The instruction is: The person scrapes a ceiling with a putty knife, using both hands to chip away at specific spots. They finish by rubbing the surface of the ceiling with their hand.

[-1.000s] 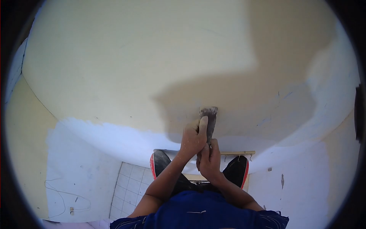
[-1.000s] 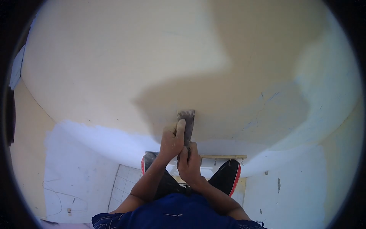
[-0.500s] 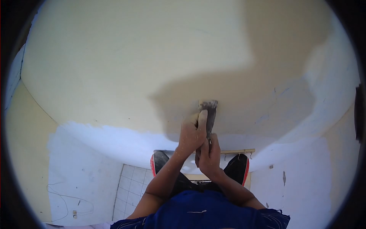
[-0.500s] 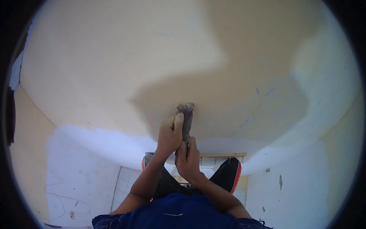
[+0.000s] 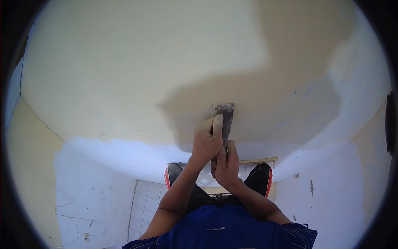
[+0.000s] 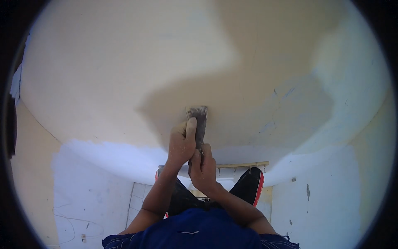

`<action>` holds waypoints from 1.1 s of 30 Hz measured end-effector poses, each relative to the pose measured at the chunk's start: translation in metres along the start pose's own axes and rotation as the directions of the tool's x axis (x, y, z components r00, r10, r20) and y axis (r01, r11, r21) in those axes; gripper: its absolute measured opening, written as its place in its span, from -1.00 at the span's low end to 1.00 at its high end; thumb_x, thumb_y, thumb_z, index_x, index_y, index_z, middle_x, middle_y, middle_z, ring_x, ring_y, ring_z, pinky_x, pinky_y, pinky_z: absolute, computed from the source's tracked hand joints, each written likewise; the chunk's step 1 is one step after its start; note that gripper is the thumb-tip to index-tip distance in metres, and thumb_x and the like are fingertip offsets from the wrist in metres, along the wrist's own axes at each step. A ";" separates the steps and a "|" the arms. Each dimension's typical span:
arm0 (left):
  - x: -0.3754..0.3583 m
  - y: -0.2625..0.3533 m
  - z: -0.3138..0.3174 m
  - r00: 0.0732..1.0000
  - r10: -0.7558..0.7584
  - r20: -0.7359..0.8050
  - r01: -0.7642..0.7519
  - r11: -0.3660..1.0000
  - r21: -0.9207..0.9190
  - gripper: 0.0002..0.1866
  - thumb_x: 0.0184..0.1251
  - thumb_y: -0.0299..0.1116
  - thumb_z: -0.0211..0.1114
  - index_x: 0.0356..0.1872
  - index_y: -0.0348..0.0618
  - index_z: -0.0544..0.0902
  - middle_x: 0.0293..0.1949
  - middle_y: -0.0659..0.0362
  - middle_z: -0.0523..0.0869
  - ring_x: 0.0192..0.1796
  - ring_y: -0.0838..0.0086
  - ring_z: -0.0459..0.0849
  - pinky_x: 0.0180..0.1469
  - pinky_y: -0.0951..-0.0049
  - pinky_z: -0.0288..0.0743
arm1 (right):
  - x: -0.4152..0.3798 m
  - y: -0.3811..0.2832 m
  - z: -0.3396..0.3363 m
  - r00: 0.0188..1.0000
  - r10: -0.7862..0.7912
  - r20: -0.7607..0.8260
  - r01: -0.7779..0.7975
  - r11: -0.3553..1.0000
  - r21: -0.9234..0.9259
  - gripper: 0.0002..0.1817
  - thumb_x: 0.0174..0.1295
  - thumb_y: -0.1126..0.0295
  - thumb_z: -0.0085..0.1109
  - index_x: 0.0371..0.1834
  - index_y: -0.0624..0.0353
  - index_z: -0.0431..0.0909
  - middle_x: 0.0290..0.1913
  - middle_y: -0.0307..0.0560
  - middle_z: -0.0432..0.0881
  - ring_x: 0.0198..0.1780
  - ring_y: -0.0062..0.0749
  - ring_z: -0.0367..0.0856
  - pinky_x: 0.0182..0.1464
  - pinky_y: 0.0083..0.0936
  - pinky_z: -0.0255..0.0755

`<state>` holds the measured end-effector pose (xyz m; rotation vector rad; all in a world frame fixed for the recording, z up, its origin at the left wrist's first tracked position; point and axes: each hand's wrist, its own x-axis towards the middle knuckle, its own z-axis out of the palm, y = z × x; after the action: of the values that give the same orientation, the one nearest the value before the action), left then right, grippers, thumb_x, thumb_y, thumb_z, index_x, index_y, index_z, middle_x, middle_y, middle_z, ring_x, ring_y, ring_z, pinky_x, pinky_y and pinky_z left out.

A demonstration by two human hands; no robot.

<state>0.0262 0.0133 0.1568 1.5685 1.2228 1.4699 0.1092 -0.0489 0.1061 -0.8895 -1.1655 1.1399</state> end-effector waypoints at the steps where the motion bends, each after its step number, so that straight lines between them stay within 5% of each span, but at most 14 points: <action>1: 0.000 0.004 -0.001 1.000 -0.006 0.004 0.006 1.000 0.001 -0.54 0.51 -0.21 0.11 -0.57 -0.36 0.44 -0.72 0.08 0.36 -0.60 0.51 0.26 -0.53 0.28 0.22 | 0.003 -0.002 0.001 0.999 -0.039 -0.001 0.039 0.999 -0.008 -0.81 0.53 0.33 -0.18 -0.22 0.21 0.20 -0.61 -0.22 0.42 -0.62 -0.67 0.39 -0.61 -0.55 0.26; 27: -0.005 -0.003 0.009 0.998 0.067 -0.021 -0.063 0.990 0.123 -0.57 0.50 -0.23 0.11 -0.54 -0.39 0.47 -0.70 -0.01 0.40 -0.60 0.46 0.30 -0.50 0.25 0.26 | -0.002 0.015 -0.010 1.000 -0.009 -0.028 0.007 0.997 -0.078 -0.80 0.53 0.32 -0.16 -0.21 0.21 0.20 -0.60 -0.19 0.45 -0.62 -0.64 0.43 -0.62 -0.51 0.28; 33: -0.010 -0.002 0.010 1.000 0.011 -0.003 -0.011 0.994 0.106 -0.56 0.50 -0.23 0.10 -0.56 -0.38 0.45 -0.70 0.02 0.39 -0.60 0.48 0.28 -0.52 0.26 0.25 | -0.003 0.016 -0.009 1.000 -0.015 -0.006 0.015 1.000 0.021 -0.80 0.54 0.32 -0.17 -0.21 0.22 0.20 -0.60 -0.21 0.43 -0.61 -0.67 0.42 -0.61 -0.55 0.26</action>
<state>0.0364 0.0062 0.1499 1.6448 1.3153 1.4366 0.1147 -0.0478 0.0883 -0.8662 -1.1518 1.1352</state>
